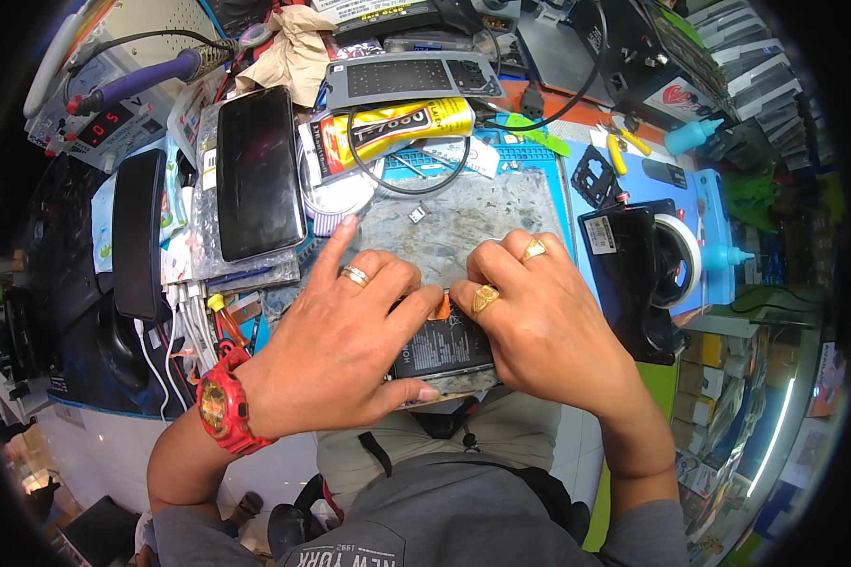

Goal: The person disassembles a smartphone, removes the battery, and uses a small metal tool to scrape adhesive from the battery compartment. They then place a black plastic camera module into the phone and press it into place.

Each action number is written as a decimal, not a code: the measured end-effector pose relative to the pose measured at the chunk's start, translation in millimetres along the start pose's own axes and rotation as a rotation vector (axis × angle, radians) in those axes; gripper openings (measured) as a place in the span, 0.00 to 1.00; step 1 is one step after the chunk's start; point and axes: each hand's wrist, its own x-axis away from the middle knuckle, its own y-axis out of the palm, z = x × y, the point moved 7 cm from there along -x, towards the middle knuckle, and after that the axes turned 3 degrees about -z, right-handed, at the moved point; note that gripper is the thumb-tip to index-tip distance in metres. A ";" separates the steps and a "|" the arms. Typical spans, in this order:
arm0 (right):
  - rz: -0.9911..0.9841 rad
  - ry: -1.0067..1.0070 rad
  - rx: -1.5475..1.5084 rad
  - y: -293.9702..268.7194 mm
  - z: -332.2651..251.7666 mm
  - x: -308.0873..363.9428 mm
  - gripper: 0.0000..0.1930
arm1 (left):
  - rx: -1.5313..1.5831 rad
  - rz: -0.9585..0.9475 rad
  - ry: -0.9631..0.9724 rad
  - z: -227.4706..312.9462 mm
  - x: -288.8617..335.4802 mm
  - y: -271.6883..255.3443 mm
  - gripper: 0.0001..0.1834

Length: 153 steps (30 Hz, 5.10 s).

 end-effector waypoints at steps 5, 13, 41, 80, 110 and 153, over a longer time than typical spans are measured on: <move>-0.029 0.038 0.024 2.9 3.8 2.9 0.13 | -0.005 0.009 -0.002 -0.2 0.7 0.3 0.47; 0.002 0.144 -0.002 -5.6 17.3 21.2 0.17 | -0.004 0.023 -0.001 -0.3 0.5 -0.3 0.48; 0.047 0.068 0.018 -2.1 9.2 17.2 0.20 | -0.285 0.199 -0.079 22.9 27.6 4.0 0.36; 0.190 0.199 -0.040 -1.1 11.1 64.9 0.23 | -0.169 0.127 -0.140 22.8 4.5 10.6 0.46; 0.211 0.104 0.235 8.9 -0.7 60.8 0.23 | -0.278 0.247 -0.189 38.7 22.7 25.3 0.40; 0.432 0.220 -0.028 17.7 -18.2 77.8 0.15 | -0.426 0.505 -0.381 84.5 35.8 81.5 0.27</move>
